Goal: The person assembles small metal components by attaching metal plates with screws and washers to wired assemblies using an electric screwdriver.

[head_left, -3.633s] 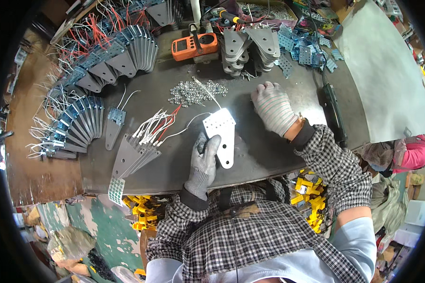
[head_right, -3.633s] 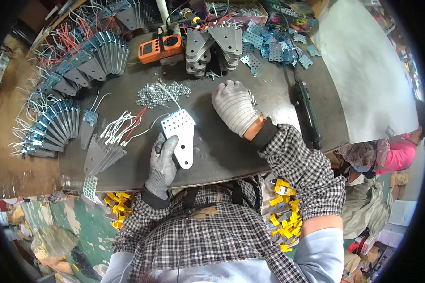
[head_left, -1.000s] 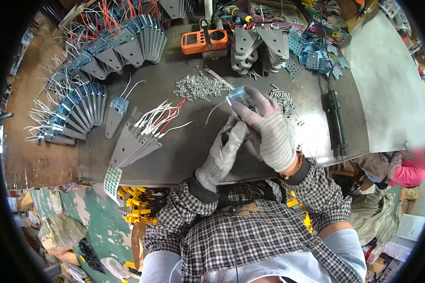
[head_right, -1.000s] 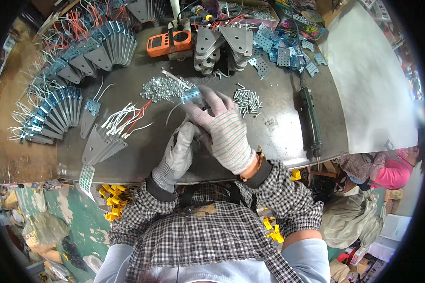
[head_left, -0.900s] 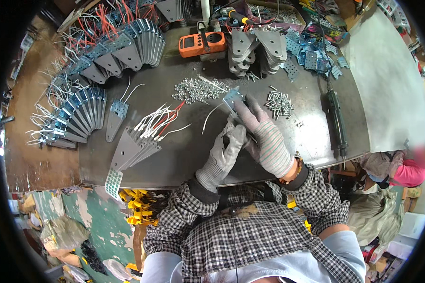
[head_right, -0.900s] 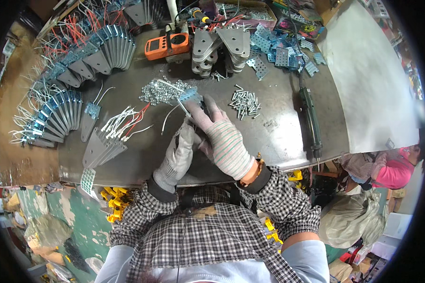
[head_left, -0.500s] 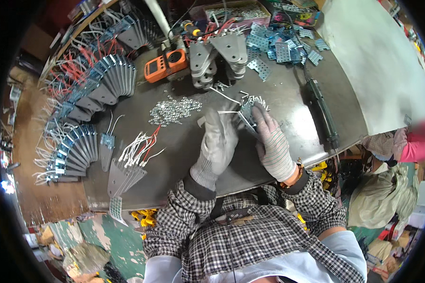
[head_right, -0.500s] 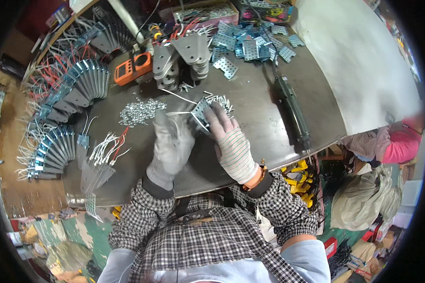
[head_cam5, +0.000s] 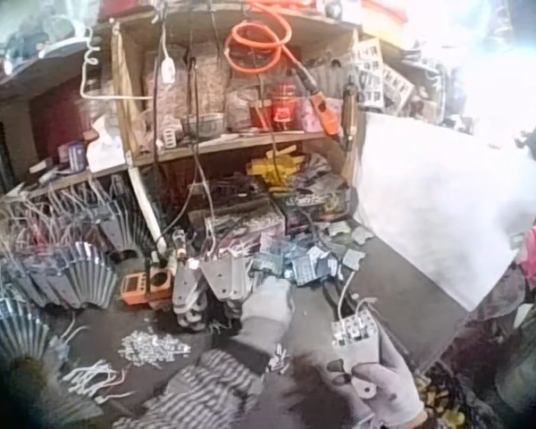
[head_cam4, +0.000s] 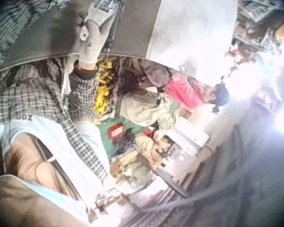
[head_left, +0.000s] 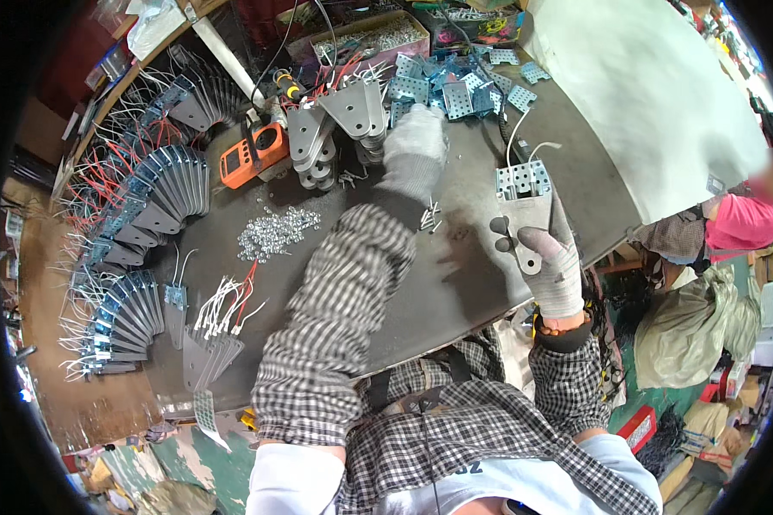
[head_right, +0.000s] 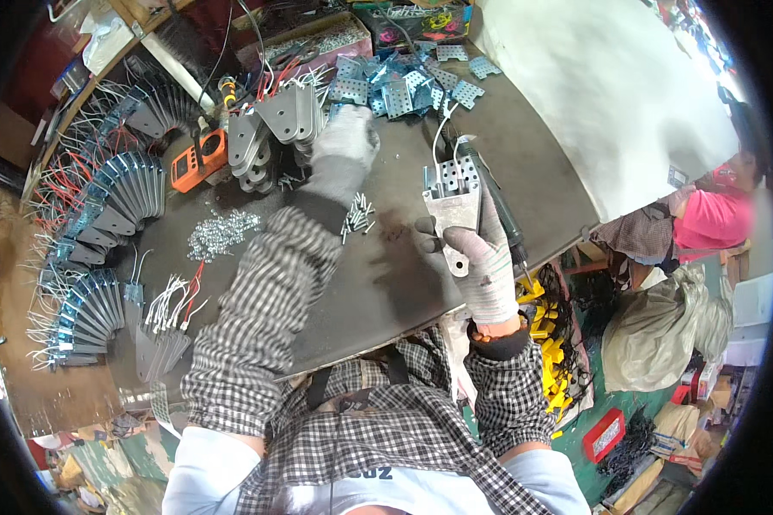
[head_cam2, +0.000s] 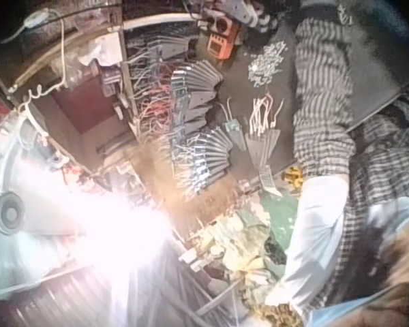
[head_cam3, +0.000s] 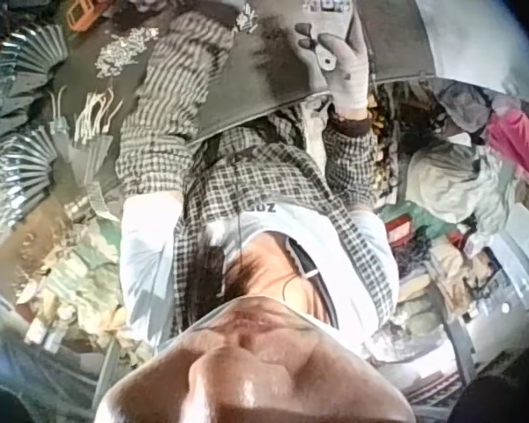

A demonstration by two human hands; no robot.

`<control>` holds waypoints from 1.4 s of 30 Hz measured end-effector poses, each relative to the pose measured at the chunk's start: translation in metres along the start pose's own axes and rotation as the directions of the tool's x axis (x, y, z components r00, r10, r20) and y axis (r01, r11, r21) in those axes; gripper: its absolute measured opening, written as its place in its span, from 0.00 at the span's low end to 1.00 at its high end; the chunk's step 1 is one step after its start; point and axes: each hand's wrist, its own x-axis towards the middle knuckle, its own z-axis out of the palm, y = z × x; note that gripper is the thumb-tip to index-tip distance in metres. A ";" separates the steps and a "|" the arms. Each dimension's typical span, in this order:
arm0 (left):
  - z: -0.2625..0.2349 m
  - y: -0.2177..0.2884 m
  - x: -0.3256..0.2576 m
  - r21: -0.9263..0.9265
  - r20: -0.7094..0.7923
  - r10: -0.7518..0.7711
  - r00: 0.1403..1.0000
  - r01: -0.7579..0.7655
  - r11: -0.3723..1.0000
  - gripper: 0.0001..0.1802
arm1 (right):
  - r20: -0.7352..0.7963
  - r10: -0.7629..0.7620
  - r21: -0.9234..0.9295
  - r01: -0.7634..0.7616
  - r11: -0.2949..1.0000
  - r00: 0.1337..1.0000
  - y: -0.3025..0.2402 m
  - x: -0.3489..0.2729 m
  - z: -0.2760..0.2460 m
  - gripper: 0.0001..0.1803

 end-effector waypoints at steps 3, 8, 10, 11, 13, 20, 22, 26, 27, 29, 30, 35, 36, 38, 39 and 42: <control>-0.031 -0.009 -0.051 -0.930 0.003 -0.041 0.999 0.017 0.367 0.13 | -0.050 0.008 0.057 -0.005 0.998 0.999 0.011 0.003 0.002 0.41; -0.090 0.009 -0.152 -0.974 0.227 -0.142 0.963 0.225 -0.030 0.16 | 0.205 0.244 0.078 -0.264 0.961 0.948 0.050 -0.002 0.038 0.32; -0.085 -0.012 -0.161 -0.967 0.041 -0.186 0.982 0.086 0.240 0.13 | 0.311 0.342 0.049 -0.375 0.926 0.887 0.051 -0.012 0.063 0.34; -0.086 -0.020 -0.165 -0.871 -0.135 -0.165 0.977 -0.037 0.491 0.10 | 0.329 0.377 0.029 -0.408 0.912 0.866 0.050 -0.015 0.072 0.37; -0.093 -0.031 -0.172 -0.896 -0.205 -0.351 0.914 -0.031 0.442 0.06 | 0.351 0.417 0.001 -0.446 0.895 0.838 0.057 -0.016 0.083 0.40; -0.093 -0.061 -0.194 -0.820 -0.316 -0.389 0.865 -0.043 0.570 0.06 | 0.432 0.312 0.066 -0.375 0.925 0.846 0.066 -0.020 0.113 0.46; -0.089 -0.063 -0.197 -0.858 -0.296 -0.455 0.840 -0.024 0.514 0.07 | 0.452 0.311 0.028 -0.362 0.932 0.836 0.068 -0.021 0.117 0.46; -0.086 -0.069 -0.201 -0.861 -0.300 -0.467 0.832 -0.025 0.509 0.06 | 0.396 0.326 -0.026 -0.345 0.938 0.858 0.069 -0.024 0.124 0.46; -0.085 -0.071 -0.202 -0.881 -0.270 -0.484 0.832 -0.011 0.472 0.06 | 0.392 0.334 -0.029 -0.352 0.936 0.857 0.070 -0.024 0.124 0.45; -0.083 -0.078 -0.205 -0.900 -0.237 -0.504 0.831 0.007 0.435 0.06 | 0.430 0.378 -0.035 -0.403 0.915 0.820 0.069 -0.021 0.121 0.45; -0.082 -0.082 -0.206 -0.920 -0.177 -0.513 0.840 0.045 0.391 0.06 | 0.465 0.417 -0.042 -0.451 0.892 0.781 0.069 -0.019 0.120 0.45; -0.083 -0.085 -0.205 -0.839 -0.338 -0.425 0.840 -0.065 0.539 0.06 | 0.418 0.418 -0.098 -0.417 0.904 0.807 0.063 -0.020 0.124 0.45; -0.085 -0.087 -0.204 -0.777 -0.385 -0.371 0.845 -0.079 0.625 0.05 | 0.375 0.362 -0.143 -0.333 0.932 0.853 0.064 -0.020 0.124 0.44; -0.086 -0.087 -0.204 -0.705 -0.425 -0.314 0.849 -0.093 0.703 0.05 | 0.382 0.374 -0.140 -0.347 0.927 0.845 0.062 -0.018 0.128 0.44; -0.084 -0.084 -0.204 -0.791 -0.385 -0.375 0.843 -0.091 0.605 0.04 | 0.389 0.385 -0.137 -0.360 0.923 0.837 0.061 -0.018 0.129 0.44; -0.081 -0.086 -0.205 -0.829 -0.340 -0.401 0.851 -0.069 0.555 0.05 | 0.404 0.434 -0.023 -0.466 0.885 0.805 0.063 -0.018 0.129 0.43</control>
